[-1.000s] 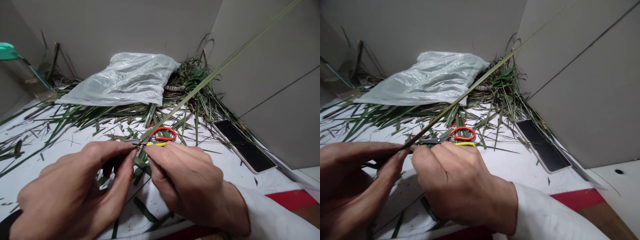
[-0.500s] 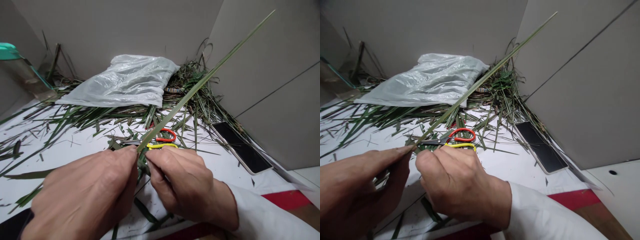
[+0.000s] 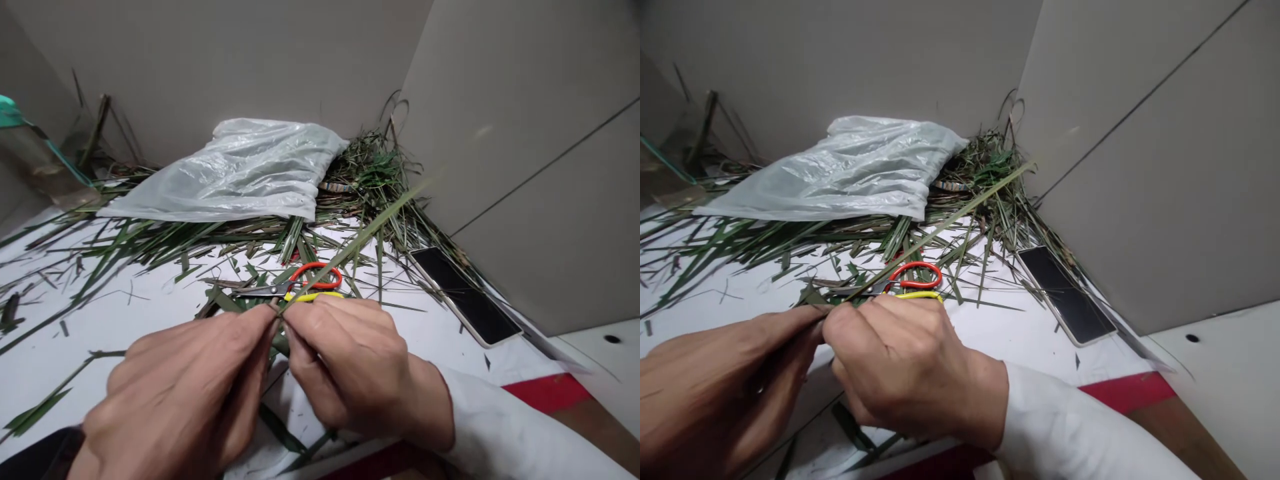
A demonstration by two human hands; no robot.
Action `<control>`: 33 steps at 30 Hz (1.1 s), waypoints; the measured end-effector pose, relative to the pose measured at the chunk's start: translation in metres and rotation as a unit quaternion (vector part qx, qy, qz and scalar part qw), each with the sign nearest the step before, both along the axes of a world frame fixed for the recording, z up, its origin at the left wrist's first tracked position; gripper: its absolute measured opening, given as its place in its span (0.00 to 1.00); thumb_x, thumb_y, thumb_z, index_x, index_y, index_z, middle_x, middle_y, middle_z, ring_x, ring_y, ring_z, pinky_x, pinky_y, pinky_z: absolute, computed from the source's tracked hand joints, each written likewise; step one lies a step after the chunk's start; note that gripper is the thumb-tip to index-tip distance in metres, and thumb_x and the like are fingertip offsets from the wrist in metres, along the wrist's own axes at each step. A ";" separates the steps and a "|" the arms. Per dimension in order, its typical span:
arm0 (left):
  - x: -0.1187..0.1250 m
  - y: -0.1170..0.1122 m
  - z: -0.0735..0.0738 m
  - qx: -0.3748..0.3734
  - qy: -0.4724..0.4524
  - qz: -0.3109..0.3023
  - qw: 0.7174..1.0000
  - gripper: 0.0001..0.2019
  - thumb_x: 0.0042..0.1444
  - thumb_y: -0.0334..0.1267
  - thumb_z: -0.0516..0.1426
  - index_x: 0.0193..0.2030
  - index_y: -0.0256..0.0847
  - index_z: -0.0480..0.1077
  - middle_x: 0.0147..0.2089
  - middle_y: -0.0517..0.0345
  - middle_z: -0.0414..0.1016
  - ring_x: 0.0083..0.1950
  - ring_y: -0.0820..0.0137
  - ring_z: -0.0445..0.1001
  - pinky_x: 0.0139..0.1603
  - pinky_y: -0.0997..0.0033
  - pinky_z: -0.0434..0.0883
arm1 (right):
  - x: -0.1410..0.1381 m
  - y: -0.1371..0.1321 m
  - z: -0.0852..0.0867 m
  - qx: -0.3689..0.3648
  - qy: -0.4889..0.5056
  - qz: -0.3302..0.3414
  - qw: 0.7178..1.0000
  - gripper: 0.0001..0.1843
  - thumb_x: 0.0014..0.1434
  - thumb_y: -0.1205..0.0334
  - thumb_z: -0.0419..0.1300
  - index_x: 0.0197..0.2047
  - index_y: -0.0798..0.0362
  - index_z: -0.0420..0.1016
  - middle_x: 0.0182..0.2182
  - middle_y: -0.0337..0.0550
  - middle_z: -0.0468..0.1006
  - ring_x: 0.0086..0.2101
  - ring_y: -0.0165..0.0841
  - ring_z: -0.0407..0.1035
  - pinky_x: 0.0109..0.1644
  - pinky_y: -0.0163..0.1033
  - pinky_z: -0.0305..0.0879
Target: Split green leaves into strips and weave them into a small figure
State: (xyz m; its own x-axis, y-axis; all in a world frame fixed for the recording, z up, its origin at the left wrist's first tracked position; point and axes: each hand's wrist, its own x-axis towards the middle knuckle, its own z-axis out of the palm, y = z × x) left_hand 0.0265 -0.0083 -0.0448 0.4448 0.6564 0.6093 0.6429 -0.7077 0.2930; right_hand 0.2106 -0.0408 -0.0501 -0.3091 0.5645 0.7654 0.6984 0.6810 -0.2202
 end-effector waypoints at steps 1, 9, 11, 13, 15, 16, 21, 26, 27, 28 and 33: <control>0.000 0.001 -0.001 0.028 0.016 -0.010 0.999 0.07 0.59 0.38 0.55 0.38 0.48 0.76 0.26 0.61 0.81 0.23 0.66 0.79 0.34 0.70 0.80 | 0.000 0.001 0.000 0.001 -0.006 -0.001 1.000 0.11 0.61 0.73 0.50 0.30 0.55 0.70 0.21 0.37 0.70 0.24 0.29 0.62 0.28 0.36 0.59; 0.003 0.004 0.003 0.089 -0.008 -0.080 0.993 0.10 0.61 0.31 0.55 0.48 0.45 0.69 0.36 0.60 0.85 0.29 0.70 0.82 0.31 0.75 0.76 | 0.009 0.016 -0.003 0.039 0.007 -0.076 0.996 0.08 0.59 0.74 0.53 0.32 0.55 0.69 0.21 0.35 0.68 0.22 0.28 0.60 0.28 0.37 0.53; 0.004 0.006 0.006 0.094 -0.008 -0.089 0.992 0.09 0.62 0.31 0.55 0.48 0.45 0.68 0.33 0.62 0.84 0.26 0.71 0.80 0.28 0.76 0.74 | 0.011 0.019 -0.003 0.043 0.008 -0.083 0.996 0.08 0.58 0.75 0.53 0.31 0.54 0.68 0.21 0.35 0.67 0.21 0.28 0.59 0.28 0.37 0.52; 0.005 0.008 0.008 0.095 -0.008 -0.100 0.990 0.08 0.62 0.30 0.55 0.47 0.45 0.67 0.31 0.64 0.82 0.24 0.73 0.79 0.26 0.76 0.72 | 0.012 0.021 -0.003 0.048 0.006 -0.085 0.995 0.08 0.58 0.75 0.52 0.30 0.54 0.68 0.20 0.35 0.66 0.22 0.28 0.59 0.28 0.37 0.51; 0.005 0.009 0.009 0.099 -0.008 -0.109 0.989 0.08 0.62 0.29 0.54 0.47 0.45 0.67 0.30 0.64 0.81 0.23 0.73 0.78 0.25 0.76 0.71 | 0.013 0.022 -0.004 0.049 0.000 -0.086 0.995 0.08 0.58 0.74 0.52 0.30 0.53 0.67 0.21 0.35 0.67 0.22 0.28 0.60 0.29 0.37 0.51; 0.005 0.009 0.009 0.101 -0.007 -0.112 0.988 0.08 0.62 0.29 0.54 0.46 0.45 0.67 0.29 0.64 0.80 0.23 0.72 0.78 0.24 0.76 0.71 | 0.013 0.023 -0.004 0.048 -0.004 -0.088 0.995 0.08 0.58 0.74 0.52 0.31 0.53 0.67 0.21 0.35 0.67 0.21 0.28 0.60 0.29 0.36 0.51; 0.003 0.009 0.010 0.098 -0.007 -0.113 0.989 0.08 0.62 0.29 0.54 0.46 0.45 0.68 0.32 0.63 0.82 0.25 0.72 0.80 0.26 0.76 0.71 | 0.021 0.029 -0.002 0.062 0.012 -0.134 0.989 0.09 0.58 0.74 0.52 0.30 0.52 0.66 0.20 0.34 0.67 0.20 0.27 0.60 0.27 0.35 0.52; 0.003 0.008 0.010 0.090 -0.014 -0.125 0.988 0.07 0.62 0.29 0.54 0.43 0.46 0.68 0.29 0.64 0.80 0.25 0.71 0.80 0.25 0.76 0.71 | 0.043 0.045 0.003 0.059 0.065 -0.203 0.975 0.08 0.60 0.71 0.53 0.30 0.52 0.66 0.20 0.33 0.67 0.19 0.25 0.59 0.26 0.32 0.53; 0.003 0.008 0.011 0.083 -0.018 -0.131 0.988 0.07 0.62 0.29 0.54 0.42 0.46 0.68 0.28 0.65 0.80 0.24 0.72 0.79 0.24 0.77 0.70 | 0.050 0.049 0.004 0.059 0.077 -0.223 0.970 0.07 0.60 0.70 0.53 0.30 0.52 0.66 0.19 0.33 0.67 0.19 0.25 0.59 0.26 0.32 0.52; 0.003 0.008 0.011 0.075 -0.021 -0.139 0.987 0.08 0.62 0.29 0.53 0.42 0.46 0.68 0.27 0.65 0.79 0.23 0.72 0.78 0.23 0.78 0.69 | 0.058 0.053 0.006 0.061 0.089 -0.247 0.963 0.07 0.60 0.69 0.53 0.30 0.52 0.66 0.19 0.33 0.66 0.19 0.25 0.58 0.26 0.32 0.52; -0.005 0.012 0.024 -0.004 -0.066 -0.135 0.989 0.05 0.60 0.35 0.58 0.41 0.48 0.74 0.26 0.67 0.79 0.21 0.75 0.75 0.25 0.80 0.69 | 0.108 0.071 0.015 0.042 0.151 -0.371 0.915 0.06 0.58 0.66 0.52 0.29 0.51 0.65 0.20 0.34 0.65 0.22 0.28 0.61 0.31 0.35 0.56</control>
